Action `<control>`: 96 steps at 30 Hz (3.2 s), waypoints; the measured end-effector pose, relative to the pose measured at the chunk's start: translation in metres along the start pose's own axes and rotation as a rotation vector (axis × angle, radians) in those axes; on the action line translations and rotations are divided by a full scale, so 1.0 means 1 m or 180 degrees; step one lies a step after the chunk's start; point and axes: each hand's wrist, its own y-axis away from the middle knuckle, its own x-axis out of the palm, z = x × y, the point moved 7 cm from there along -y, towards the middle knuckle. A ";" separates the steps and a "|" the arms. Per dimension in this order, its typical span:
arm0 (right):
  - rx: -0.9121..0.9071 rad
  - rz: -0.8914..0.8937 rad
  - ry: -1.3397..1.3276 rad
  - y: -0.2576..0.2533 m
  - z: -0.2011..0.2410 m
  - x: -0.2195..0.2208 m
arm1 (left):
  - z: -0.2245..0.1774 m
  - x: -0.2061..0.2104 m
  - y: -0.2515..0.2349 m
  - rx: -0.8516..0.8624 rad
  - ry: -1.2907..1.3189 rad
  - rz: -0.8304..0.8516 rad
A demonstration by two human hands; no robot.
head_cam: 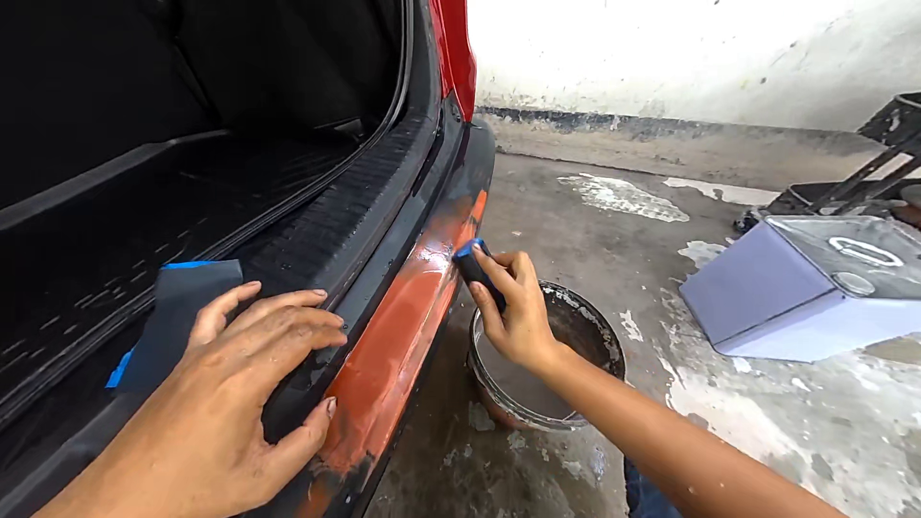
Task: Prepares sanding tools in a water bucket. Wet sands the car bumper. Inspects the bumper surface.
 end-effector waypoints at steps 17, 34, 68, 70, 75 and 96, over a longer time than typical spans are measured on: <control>0.0223 -0.0121 0.0010 -0.035 -0.009 0.008 | -0.008 -0.004 0.000 0.0085 -0.0092 -0.0053; 0.0460 -0.0022 0.0305 -0.048 -0.006 0.011 | -0.021 0.002 -0.002 0.0401 -0.0269 0.0004; 0.0789 0.3658 -0.0059 0.144 -0.251 0.055 | -0.081 0.193 -0.158 -0.2093 -0.1964 0.0782; 0.0763 0.3748 -0.0146 0.152 -0.256 0.059 | -0.096 0.184 -0.115 -0.2063 -0.2160 0.0851; 0.0835 0.3883 -0.0067 0.159 -0.254 0.066 | -0.138 0.153 -0.021 -0.2377 -0.2287 0.1062; 0.0500 0.5138 0.0209 0.198 -0.233 0.079 | -0.158 0.188 -0.109 -0.2475 0.0293 0.1185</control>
